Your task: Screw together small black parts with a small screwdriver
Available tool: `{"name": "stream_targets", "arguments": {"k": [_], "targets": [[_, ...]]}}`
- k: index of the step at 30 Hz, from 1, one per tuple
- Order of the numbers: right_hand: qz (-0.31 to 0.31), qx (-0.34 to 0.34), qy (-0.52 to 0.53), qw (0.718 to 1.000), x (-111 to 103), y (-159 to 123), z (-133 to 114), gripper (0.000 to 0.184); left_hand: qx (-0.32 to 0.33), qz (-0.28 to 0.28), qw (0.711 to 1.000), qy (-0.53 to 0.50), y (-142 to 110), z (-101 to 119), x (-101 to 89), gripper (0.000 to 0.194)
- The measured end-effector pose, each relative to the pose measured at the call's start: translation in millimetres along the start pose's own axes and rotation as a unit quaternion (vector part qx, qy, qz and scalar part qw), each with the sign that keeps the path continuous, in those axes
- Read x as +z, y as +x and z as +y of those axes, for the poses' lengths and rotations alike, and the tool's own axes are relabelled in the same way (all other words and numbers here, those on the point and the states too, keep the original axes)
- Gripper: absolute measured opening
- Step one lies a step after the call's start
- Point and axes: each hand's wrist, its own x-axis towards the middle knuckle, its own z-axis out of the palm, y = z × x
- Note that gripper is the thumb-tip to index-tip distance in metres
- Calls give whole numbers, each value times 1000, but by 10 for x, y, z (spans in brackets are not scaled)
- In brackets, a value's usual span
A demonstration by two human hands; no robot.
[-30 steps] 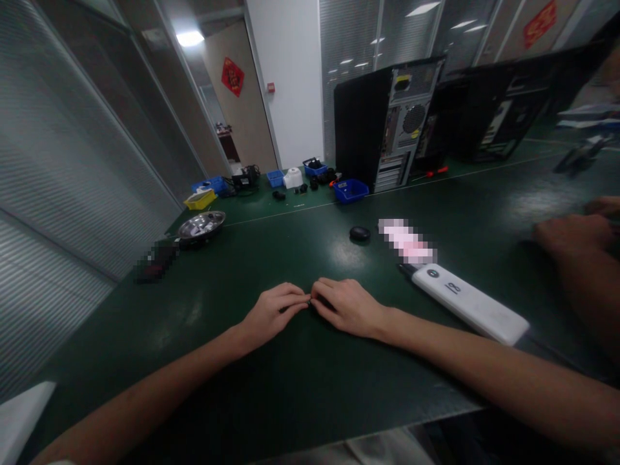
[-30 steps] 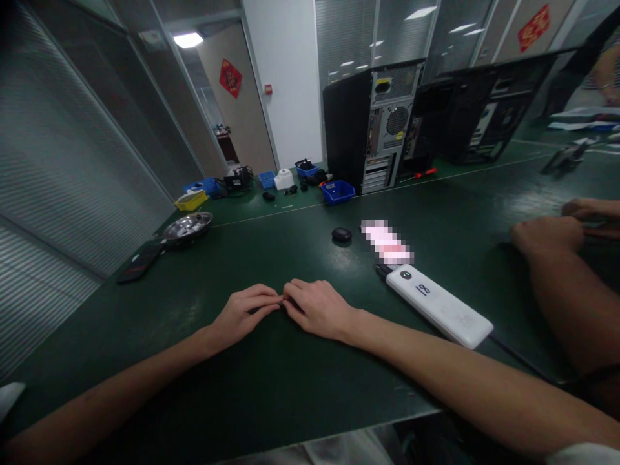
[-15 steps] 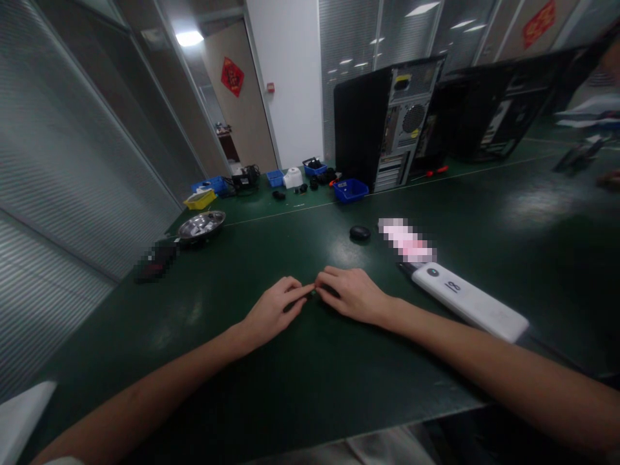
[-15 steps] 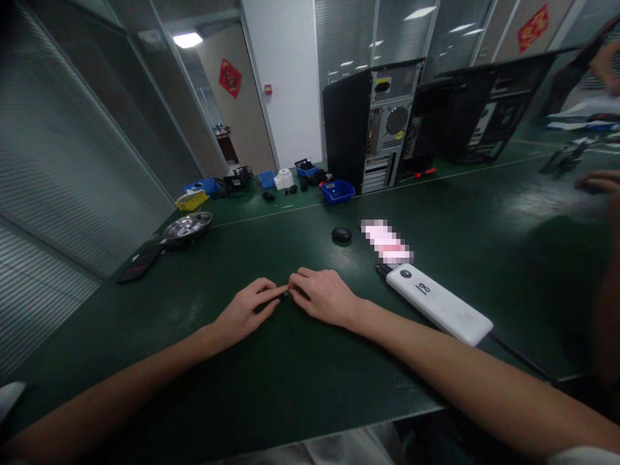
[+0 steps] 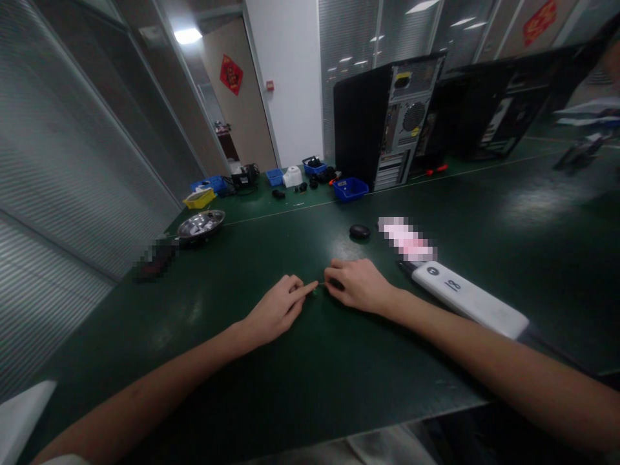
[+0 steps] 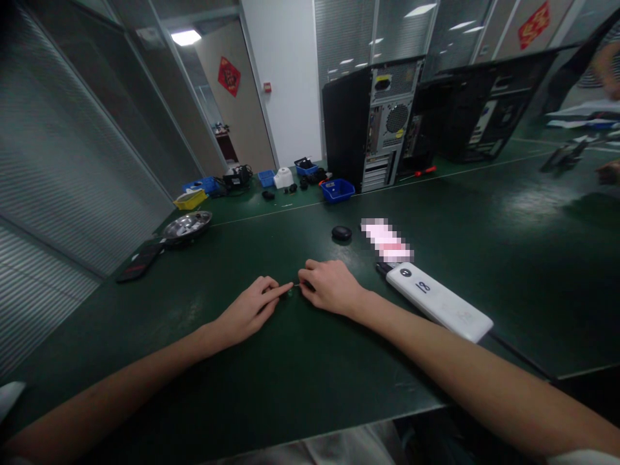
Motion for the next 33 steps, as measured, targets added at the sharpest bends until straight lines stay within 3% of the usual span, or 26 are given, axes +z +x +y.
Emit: {"name": "stream_targets", "arguments": {"k": [6,12,17,20,23,28,33], "targets": [[2,46,-21,999,1,-2,45,23,11,22,999,-45,2,-18,-27,33],[1,56,-5,998,55,-2,30,22,34,-20,999,-23,9,-18,-42,37],[1,61,14,998,68,-3,25,21,38,-5,999,-20,14,-127,-77,36],[6,53,29,998,60,-10,37,21,7,28,1000,2,20,-458,-165,37],[5,51,40,998,55,-17,47,21,-86,72,991,73,-33,-1004,-344,39],[10,52,45,998,73,-23,62,20,-243,144,943,179,-391,-1920,-782,41],[13,45,58,997,91,-16,72,20,-367,195,878,237,-823,-2406,-1064,46]]}}
